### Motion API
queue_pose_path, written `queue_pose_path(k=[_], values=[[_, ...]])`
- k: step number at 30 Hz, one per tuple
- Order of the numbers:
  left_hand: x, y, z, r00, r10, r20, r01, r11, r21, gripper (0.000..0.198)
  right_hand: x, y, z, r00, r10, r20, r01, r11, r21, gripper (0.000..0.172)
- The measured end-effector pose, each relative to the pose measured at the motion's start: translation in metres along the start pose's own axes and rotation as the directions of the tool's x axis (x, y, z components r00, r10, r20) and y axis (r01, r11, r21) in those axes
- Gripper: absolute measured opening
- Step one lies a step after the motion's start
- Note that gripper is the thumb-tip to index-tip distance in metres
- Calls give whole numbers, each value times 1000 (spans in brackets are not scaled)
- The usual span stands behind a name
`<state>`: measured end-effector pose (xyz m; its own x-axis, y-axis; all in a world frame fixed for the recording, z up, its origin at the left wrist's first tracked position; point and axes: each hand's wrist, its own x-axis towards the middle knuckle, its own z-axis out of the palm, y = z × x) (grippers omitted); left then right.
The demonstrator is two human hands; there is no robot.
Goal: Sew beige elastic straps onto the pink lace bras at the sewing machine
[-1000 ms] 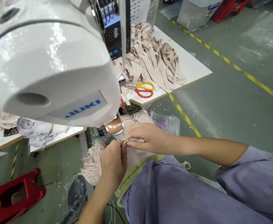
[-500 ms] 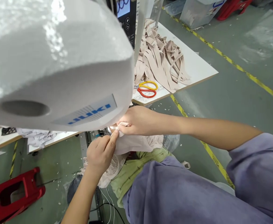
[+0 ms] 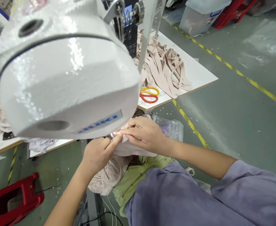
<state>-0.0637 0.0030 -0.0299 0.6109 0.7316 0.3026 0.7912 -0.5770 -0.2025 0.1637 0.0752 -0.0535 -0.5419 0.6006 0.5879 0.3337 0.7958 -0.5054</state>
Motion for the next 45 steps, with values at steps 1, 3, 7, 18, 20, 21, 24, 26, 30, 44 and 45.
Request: queue_pose_path(k=[1, 3, 7, 18, 20, 21, 24, 26, 30, 44, 45], values=[[0, -4, 1, 1000, 18, 4, -18, 1000, 5, 46, -3, 0, 2, 998, 59, 26, -61, 996, 68, 19], [2, -3, 1, 1000, -25, 19, 25, 1000, 15, 44, -11, 0, 5, 970, 226, 90, -242, 941, 236, 27], [10, 22, -4, 986, -159, 40, 157, 986, 50, 40, -21, 2, 6, 908, 380, 176, -419, 828, 372, 45], [33, 57, -10, 916, -402, -3, 400, 909, 115, 36, 26, 25, -4, 952, 207, 224, -270, 914, 304, 30], [34, 57, -8, 910, -414, -13, 412, 901, 137, 40, 33, 28, -4, 953, 194, 233, -266, 905, 333, 32], [34, 57, -8, 908, -418, -18, 416, 897, 151, 42, 36, 28, -5, 952, 191, 241, -267, 903, 336, 33], [34, 58, -7, 895, -445, -21, 440, 876, 197, 44, 44, 28, -9, 939, 190, 287, -280, 907, 314, 34], [33, 58, -7, 883, -468, -23, 464, 864, 196, 41, 48, 27, -12, 936, 183, 300, -274, 915, 296, 34], [32, 60, -8, 861, -507, -39, 507, 853, 121, 34, 48, 31, -10, 936, 175, 306, -265, 922, 283, 36], [30, 58, -11, 888, -459, 35, 446, 876, 186, 37, 39, 40, -3, 961, 136, 241, -228, 882, 411, 36], [29, 57, -11, 883, -468, 29, 456, 871, 185, 35, 39, 40, -2, 961, 132, 241, -224, 884, 411, 36]])
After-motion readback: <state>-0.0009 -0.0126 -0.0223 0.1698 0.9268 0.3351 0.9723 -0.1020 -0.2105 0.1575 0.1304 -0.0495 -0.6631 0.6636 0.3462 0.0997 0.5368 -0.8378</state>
